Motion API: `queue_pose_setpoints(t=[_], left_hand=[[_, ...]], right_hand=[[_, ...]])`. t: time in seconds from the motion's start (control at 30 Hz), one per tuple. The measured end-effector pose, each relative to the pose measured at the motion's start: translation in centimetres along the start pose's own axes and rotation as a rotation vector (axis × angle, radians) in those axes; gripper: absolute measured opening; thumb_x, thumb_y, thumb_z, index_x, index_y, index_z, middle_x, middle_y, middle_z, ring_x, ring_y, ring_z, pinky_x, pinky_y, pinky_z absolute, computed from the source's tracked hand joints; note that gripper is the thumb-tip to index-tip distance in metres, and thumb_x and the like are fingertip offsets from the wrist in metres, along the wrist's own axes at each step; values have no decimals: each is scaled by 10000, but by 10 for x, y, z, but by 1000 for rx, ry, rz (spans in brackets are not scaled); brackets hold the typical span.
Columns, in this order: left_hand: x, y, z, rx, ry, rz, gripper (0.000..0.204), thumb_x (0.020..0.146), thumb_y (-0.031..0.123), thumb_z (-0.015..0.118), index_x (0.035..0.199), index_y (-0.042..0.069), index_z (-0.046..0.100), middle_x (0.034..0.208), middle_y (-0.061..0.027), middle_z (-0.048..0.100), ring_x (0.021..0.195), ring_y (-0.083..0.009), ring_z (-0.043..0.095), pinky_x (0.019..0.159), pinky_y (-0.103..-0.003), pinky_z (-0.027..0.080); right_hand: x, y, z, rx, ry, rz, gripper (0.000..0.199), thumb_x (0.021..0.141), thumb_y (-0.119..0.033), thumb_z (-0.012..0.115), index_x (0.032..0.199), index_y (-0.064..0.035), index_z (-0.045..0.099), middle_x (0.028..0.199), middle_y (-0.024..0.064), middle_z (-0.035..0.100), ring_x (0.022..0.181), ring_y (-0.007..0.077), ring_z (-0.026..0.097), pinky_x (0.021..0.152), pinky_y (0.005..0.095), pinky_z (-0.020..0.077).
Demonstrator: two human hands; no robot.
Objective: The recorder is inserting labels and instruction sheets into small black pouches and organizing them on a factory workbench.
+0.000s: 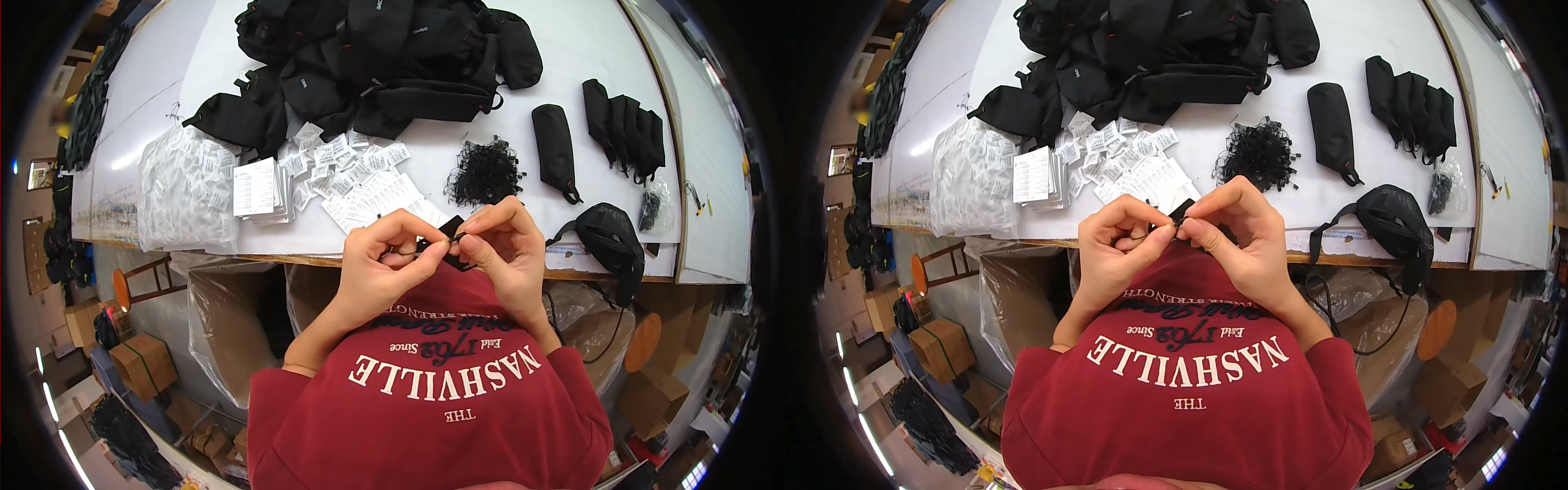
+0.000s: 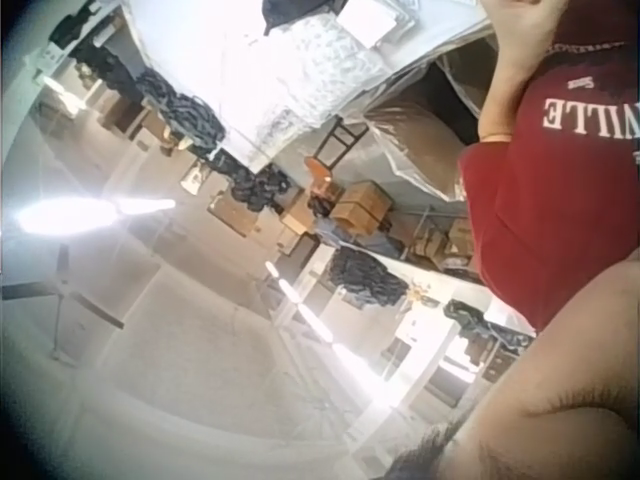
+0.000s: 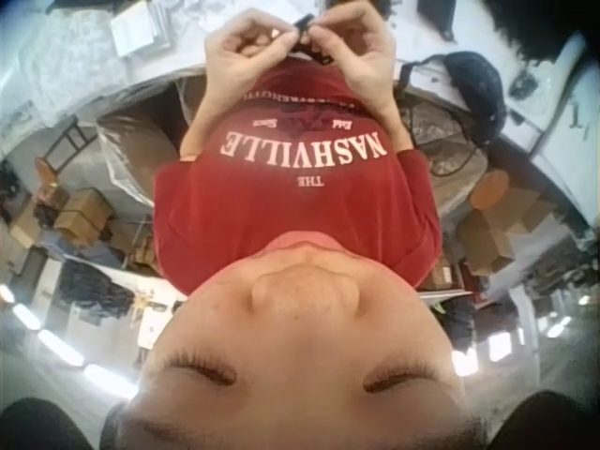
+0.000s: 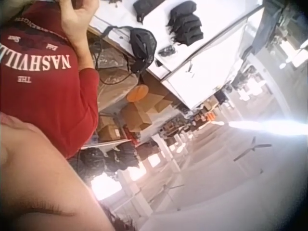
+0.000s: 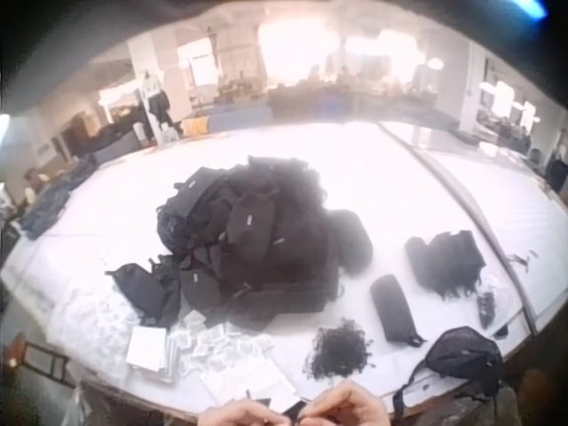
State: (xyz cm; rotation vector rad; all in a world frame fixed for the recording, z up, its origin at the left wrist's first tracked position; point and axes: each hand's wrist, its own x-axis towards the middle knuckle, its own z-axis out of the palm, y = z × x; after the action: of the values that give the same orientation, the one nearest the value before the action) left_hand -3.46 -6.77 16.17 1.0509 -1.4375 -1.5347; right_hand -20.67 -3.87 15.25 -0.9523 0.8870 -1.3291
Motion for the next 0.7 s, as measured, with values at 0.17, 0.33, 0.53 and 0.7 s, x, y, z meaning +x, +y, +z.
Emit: queue_pose_setpoints(t=[0.17,0.33,0.53,0.7], left_hand=[[-2,0,0,79,11,47,60,783,16,666,820,15,619,500,95,337,470,9,239,449,-196,171],[-4,-2,2,148,41,88,76,773,14,678,821,16,619,498,90,349,461,10,247,434,-197,173],[-5,1,2,327,108,191,113,743,7,700,825,14,623,506,57,399,448,-9,310,416,-195,235],[-6,2,2,458,100,270,144,708,19,714,825,28,631,516,9,427,437,-75,374,420,-226,296]], right_hand=[[-1,3,0,3,13,8,119,848,27,608,924,4,520,859,76,595,788,127,612,677,235,483],[-1,2,0,9,2,59,111,869,11,587,955,3,518,873,72,594,791,124,608,698,238,479],[-1,0,1,-59,-9,102,126,888,-7,566,1003,3,518,911,72,598,807,121,613,703,235,478],[-2,0,2,-50,2,83,141,883,0,567,1016,5,518,924,72,598,819,126,619,707,236,482]])
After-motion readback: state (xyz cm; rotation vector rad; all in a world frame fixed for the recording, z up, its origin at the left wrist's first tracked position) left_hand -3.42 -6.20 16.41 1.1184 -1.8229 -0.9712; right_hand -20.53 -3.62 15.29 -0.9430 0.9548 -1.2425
